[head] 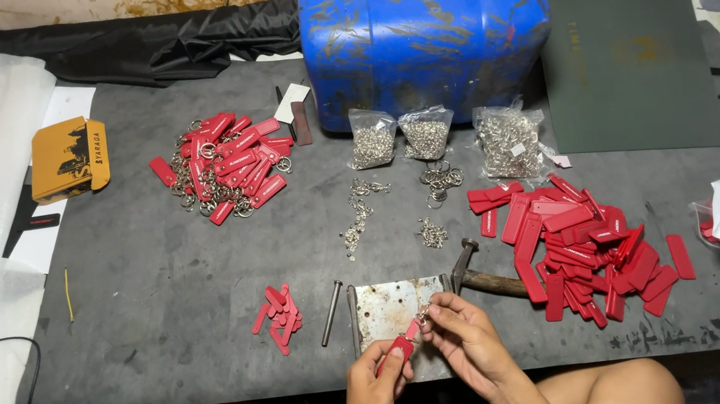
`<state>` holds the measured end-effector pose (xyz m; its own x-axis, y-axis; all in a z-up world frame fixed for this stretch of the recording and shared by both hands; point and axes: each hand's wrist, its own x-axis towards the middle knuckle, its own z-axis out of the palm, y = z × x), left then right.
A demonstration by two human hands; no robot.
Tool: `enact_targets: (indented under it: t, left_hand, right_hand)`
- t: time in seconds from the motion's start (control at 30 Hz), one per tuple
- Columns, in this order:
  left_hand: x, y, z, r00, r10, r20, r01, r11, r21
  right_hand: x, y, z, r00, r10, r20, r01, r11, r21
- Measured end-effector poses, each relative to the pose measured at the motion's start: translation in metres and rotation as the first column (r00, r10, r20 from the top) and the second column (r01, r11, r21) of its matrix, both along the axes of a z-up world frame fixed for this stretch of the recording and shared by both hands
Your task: Assembling metal components onto red leather tags using a hammer and punch on a metal block
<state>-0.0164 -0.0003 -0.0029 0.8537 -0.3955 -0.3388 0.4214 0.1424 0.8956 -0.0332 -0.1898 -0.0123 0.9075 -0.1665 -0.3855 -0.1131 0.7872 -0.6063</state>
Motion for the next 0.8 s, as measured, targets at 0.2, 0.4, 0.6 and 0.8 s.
enact_targets:
  t: [0.2, 0.4, 0.6, 0.8]
  left_hand:
    - [0.0, 0.004, 0.008, 0.998, -0.065, -0.009, 0.064, 0.993, -0.095]
    - [0.0, 0.002, 0.006, 0.997, -0.079, 0.027, 0.082, 0.984, -0.156]
    - [0.001, 0.003, 0.017, 0.997, -0.038, 0.068, 0.032, 0.996, 0.082]
    - [0.004, 0.002, 0.043, 0.977, -0.117, 0.18, 0.029, 0.903, 0.429]
  right_hand:
    - [-0.002, 0.002, 0.011, 0.998, 0.053, -0.029, -0.05, 0.994, 0.093]
    - [-0.006, 0.011, 0.017, 0.987, 0.137, -0.087, -0.139, 0.99, -0.017]
    - [-0.011, 0.01, 0.022, 0.992, 0.121, -0.04, -0.125, 0.859, -0.496]
    - [-0.009, 0.009, 0.049, 0.946, 0.325, -0.001, -0.161, 0.465, -0.87]
